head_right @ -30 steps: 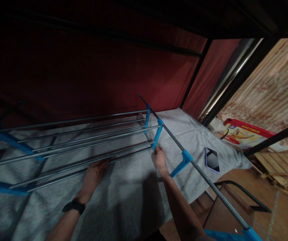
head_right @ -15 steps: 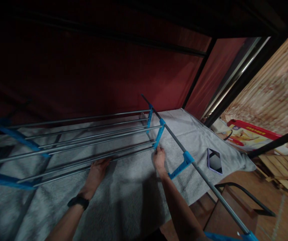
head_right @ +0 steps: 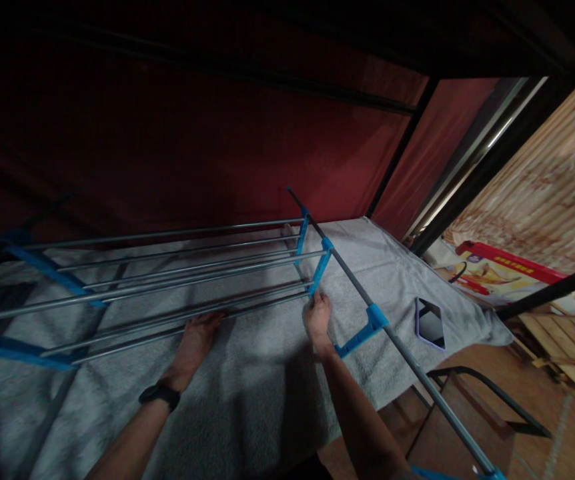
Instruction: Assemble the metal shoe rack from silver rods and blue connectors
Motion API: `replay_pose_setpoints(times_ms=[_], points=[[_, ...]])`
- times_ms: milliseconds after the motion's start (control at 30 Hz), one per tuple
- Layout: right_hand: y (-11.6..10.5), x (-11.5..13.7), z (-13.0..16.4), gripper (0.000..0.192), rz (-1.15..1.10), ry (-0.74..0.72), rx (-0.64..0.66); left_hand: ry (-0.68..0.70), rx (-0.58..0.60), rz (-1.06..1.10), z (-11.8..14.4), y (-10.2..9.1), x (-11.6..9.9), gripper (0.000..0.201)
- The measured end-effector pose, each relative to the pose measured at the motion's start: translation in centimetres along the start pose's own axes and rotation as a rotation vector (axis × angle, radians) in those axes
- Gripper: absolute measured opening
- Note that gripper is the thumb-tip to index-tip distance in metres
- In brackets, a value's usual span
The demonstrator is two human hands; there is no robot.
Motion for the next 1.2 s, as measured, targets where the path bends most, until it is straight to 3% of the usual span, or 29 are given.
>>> replay_pose_setpoints(times_ms=[267, 600, 767, 867, 1033, 1200], points=[[-0.3, 0.7, 0.3, 0.052, 0.033, -0.029, -0.018, 0.021, -0.048, 0.036, 0.2, 0.3, 0.2, 0.048], [-0.5, 0.3, 0.1, 0.051, 0.014, -0.001, 0.002, 0.014, -0.007, 0.045, 0.3, -0.5, -0.7, 0.046], [-1.1, 0.2, 0.1, 0.042, -0.059, -0.006, 0.072, -0.064, -0.184, 0.137, 3.3, -2.9, -1.7, 0.045], [-1.0, -0.1, 0.2, 0.043, -0.091, -0.005, 0.114, -0.274, -0.348, 0.273, 6.0, -4.7, 0.9, 0.032], [-0.4, -1.2, 0.4, 0.047, -0.080, 0.009, 0.147, -0.679, -0.616, 0.349, 11.1, -7.2, 9.2, 0.021], [-0.2, -1.6, 0.5, 0.048, -0.061, -0.008, 0.157, -0.908, -0.763, 0.349, 12.5, -9.2, 16.0, 0.047]])
Point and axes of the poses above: each hand's wrist, its own z-axis away from the middle knuckle, its own y-axis out of the palm, x = y × z, the point moved 7 cm from there along -z, towards the middle knuckle, and after that the axes turned 12 degrees about -y, right-handed, at the moved point
